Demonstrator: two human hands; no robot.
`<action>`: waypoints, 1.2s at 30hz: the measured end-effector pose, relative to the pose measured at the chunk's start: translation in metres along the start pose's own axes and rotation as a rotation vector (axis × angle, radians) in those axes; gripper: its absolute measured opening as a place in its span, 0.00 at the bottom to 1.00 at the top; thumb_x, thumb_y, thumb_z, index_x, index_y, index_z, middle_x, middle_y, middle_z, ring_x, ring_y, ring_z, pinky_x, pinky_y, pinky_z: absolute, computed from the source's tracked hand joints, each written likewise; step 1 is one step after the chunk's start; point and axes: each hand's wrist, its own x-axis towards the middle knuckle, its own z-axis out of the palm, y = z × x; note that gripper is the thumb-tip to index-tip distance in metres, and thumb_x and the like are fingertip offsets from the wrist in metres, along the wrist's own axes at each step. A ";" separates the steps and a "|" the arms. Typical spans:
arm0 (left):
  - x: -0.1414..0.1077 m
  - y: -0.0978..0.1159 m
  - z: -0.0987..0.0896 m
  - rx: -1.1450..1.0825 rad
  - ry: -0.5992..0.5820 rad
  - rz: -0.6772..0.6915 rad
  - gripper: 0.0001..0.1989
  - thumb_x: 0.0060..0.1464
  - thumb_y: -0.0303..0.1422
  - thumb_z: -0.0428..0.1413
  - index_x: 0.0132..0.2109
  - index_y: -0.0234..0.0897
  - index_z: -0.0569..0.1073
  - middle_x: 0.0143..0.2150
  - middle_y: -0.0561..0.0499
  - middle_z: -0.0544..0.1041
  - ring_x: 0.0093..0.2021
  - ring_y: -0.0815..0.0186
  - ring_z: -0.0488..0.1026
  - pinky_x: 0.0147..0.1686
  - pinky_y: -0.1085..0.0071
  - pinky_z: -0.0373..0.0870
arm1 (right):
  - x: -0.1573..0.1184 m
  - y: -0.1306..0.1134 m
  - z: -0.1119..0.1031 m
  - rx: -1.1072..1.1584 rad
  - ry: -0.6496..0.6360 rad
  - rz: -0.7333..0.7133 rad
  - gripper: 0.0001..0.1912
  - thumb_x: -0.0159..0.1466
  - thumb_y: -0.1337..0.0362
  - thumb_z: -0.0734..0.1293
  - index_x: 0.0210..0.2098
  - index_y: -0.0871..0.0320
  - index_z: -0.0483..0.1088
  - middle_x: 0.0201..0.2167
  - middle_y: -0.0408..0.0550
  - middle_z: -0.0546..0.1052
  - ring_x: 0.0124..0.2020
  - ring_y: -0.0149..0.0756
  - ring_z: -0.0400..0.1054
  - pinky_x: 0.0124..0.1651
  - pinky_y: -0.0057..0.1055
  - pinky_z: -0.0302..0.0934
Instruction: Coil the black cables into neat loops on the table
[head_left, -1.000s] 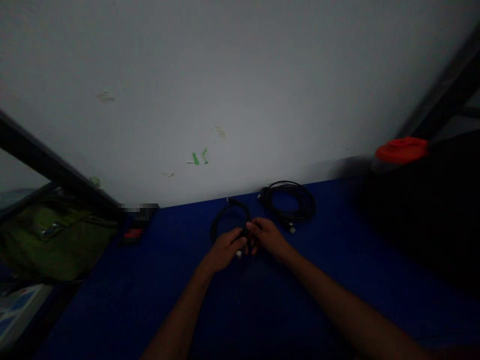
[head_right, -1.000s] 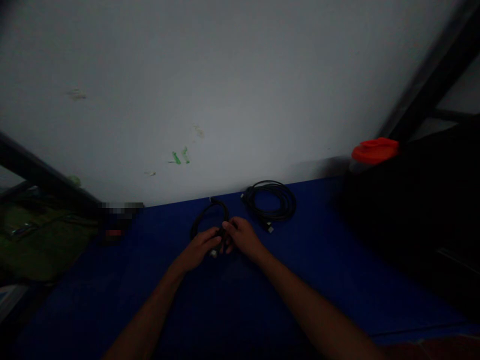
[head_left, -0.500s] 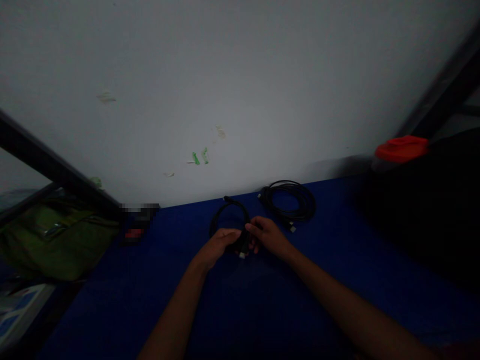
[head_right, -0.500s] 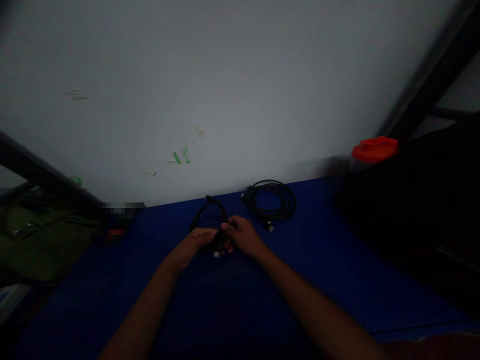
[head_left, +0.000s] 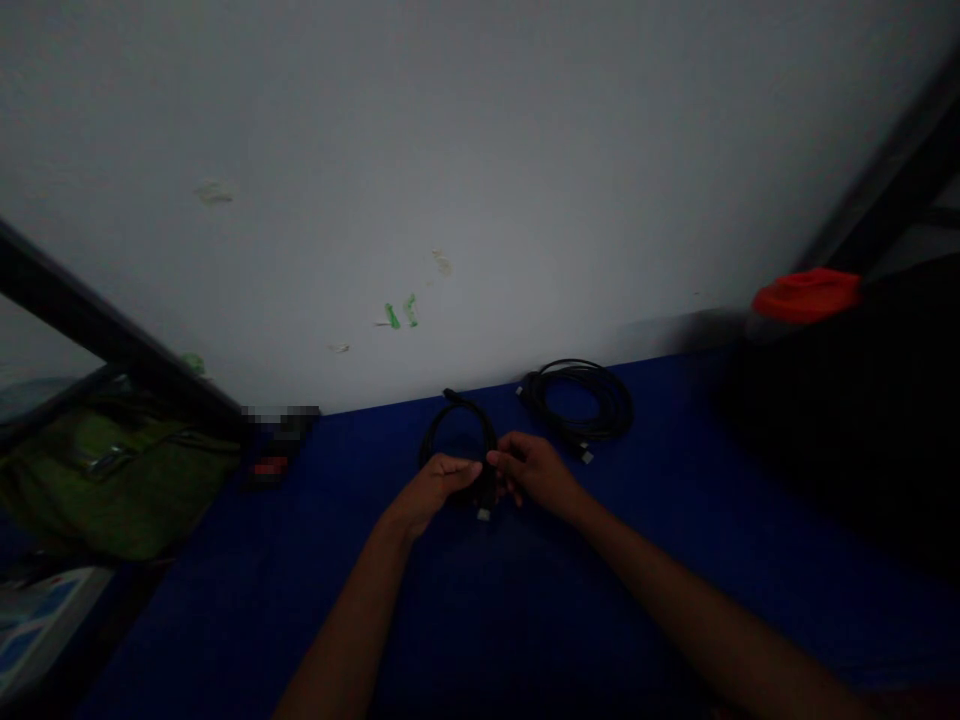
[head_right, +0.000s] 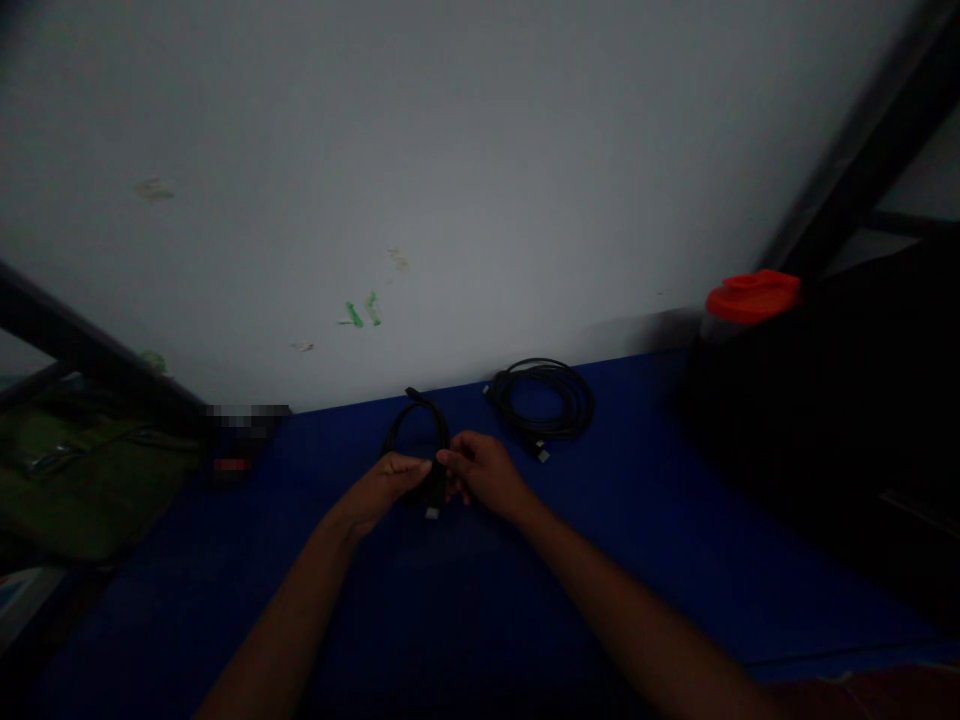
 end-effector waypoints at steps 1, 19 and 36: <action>0.000 0.001 0.000 -0.013 -0.006 0.000 0.19 0.52 0.43 0.53 0.34 0.30 0.77 0.34 0.43 0.78 0.35 0.62 0.74 0.39 0.69 0.65 | 0.000 0.001 0.000 -0.009 0.006 -0.004 0.14 0.56 0.54 0.65 0.26 0.58 0.61 0.15 0.37 0.68 0.13 0.25 0.61 0.13 0.20 0.54; 0.002 0.001 0.007 -0.065 0.114 0.029 0.15 0.49 0.41 0.57 0.31 0.30 0.75 0.29 0.47 0.77 0.27 0.68 0.72 0.30 0.74 0.64 | -0.003 -0.002 0.001 -0.122 0.059 -0.049 0.13 0.58 0.54 0.63 0.31 0.58 0.62 0.18 0.39 0.69 0.13 0.25 0.60 0.13 0.20 0.54; 0.005 0.000 0.023 0.012 0.194 0.020 0.20 0.48 0.47 0.55 0.32 0.32 0.66 0.25 0.48 0.76 0.24 0.68 0.71 0.26 0.74 0.63 | 0.000 0.005 0.005 -0.025 0.094 -0.019 0.15 0.56 0.52 0.64 0.28 0.57 0.60 0.14 0.35 0.65 0.12 0.25 0.58 0.14 0.20 0.50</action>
